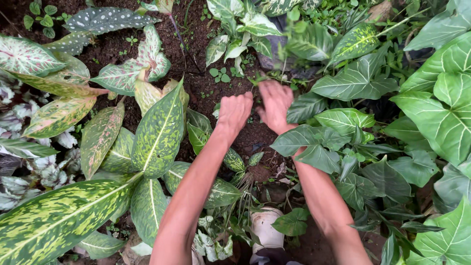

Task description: The person gathers bare-root plants from the nursery beds and carries them to a potting spot. They fill empty plastic pots with soil, place a plant into each pot, and press soil around the roots, setting the potted plants aside as they finish each one.

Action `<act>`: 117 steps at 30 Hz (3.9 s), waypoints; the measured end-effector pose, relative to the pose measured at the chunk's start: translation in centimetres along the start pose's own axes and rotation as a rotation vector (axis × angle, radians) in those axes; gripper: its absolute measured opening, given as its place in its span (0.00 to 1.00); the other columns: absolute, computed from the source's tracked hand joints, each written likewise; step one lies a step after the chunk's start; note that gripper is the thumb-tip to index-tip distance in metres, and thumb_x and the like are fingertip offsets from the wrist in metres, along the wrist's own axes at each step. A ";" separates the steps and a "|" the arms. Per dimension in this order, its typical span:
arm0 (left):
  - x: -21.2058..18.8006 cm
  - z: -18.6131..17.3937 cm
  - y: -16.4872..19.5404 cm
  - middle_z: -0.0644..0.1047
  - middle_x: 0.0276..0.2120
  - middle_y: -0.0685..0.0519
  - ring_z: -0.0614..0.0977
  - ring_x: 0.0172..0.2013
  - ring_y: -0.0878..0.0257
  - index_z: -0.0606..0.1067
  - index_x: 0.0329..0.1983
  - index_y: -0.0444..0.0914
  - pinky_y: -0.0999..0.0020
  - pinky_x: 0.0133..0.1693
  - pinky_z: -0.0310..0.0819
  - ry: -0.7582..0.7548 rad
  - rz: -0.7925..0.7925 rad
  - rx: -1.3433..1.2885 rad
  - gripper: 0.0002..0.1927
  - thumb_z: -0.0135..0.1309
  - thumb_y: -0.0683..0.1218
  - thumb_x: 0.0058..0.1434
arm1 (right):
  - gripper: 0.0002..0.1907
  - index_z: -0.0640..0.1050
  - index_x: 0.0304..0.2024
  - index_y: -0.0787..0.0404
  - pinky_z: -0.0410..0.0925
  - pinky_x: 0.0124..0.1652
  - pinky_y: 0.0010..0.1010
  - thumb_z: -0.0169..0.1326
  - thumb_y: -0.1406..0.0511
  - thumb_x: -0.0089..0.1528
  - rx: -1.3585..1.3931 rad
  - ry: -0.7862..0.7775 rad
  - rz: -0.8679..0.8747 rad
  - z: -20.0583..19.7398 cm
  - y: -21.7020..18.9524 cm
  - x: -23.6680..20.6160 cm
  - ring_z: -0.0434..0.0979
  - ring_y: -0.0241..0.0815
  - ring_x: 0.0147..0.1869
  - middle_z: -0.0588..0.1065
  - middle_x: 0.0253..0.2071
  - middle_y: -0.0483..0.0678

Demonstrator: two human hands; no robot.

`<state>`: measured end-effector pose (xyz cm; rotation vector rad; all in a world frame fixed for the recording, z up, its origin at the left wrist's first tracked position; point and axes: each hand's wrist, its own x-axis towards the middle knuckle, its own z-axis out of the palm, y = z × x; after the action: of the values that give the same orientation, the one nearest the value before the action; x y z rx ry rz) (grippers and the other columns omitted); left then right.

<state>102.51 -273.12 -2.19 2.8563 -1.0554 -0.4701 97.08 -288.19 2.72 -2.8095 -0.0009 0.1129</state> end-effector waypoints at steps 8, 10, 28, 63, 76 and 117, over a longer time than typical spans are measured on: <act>1.3 -0.7 -0.4 0.83 0.28 0.49 0.87 0.29 0.55 0.76 0.40 0.40 0.61 0.30 0.80 -0.042 0.025 0.003 0.05 0.56 0.43 0.61 | 0.43 0.63 0.62 0.77 0.60 0.61 0.55 0.63 0.58 0.52 0.071 0.024 0.015 4.5 0.3 2.5 0.72 0.63 0.61 0.74 0.51 0.70; 1.3 -0.5 -0.4 0.83 0.27 0.49 0.87 0.29 0.56 0.77 0.40 0.40 0.61 0.28 0.80 -0.031 0.035 -0.004 0.04 0.55 0.44 0.63 | 0.42 0.61 0.69 0.78 0.62 0.60 0.53 0.57 0.61 0.58 0.150 0.005 0.057 4.8 0.6 3.1 0.73 0.64 0.61 0.75 0.51 0.69; 0.5 -3.1 -0.1 0.84 0.30 0.50 0.87 0.31 0.55 0.78 0.38 0.41 0.59 0.31 0.79 -0.027 0.021 -0.010 0.04 0.54 0.44 0.61 | 0.30 0.69 0.57 0.74 0.65 0.44 0.54 0.57 0.59 0.60 0.126 -0.005 -0.040 3.2 0.2 4.5 0.78 0.67 0.35 0.75 0.25 0.62; -1.0 -2.5 -0.1 0.84 0.28 0.49 0.87 0.30 0.56 0.79 0.36 0.40 0.61 0.30 0.80 -0.007 -0.013 -0.023 0.04 0.57 0.42 0.59 | 0.20 0.80 0.49 0.66 0.66 0.47 0.54 0.56 0.61 0.59 0.294 -0.050 0.043 5.0 -0.3 4.1 0.77 0.69 0.36 0.76 0.27 0.66; -2.8 -4.3 1.0 0.84 0.28 0.49 0.87 0.30 0.56 0.80 0.37 0.40 0.62 0.31 0.81 -0.064 -0.056 -0.016 0.05 0.58 0.42 0.58 | 0.15 0.80 0.44 0.66 0.68 0.46 0.53 0.58 0.63 0.59 0.341 -0.009 0.034 3.7 -1.6 2.9 0.77 0.70 0.38 0.75 0.26 0.67; -10.3 -14.0 -3.1 0.76 0.49 0.48 0.77 0.51 0.60 0.75 0.54 0.37 0.65 0.52 0.71 0.577 -0.201 -1.131 0.13 0.52 0.49 0.74 | 0.34 0.71 0.59 0.62 0.72 0.60 0.56 0.55 0.44 0.63 2.193 -0.327 0.178 0.2 2.5 -7.4 0.73 0.54 0.65 0.71 0.58 0.57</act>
<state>101.26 -264.84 13.32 1.8591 -0.2300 -0.1307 89.64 -290.62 2.30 -0.5835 0.1714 0.3259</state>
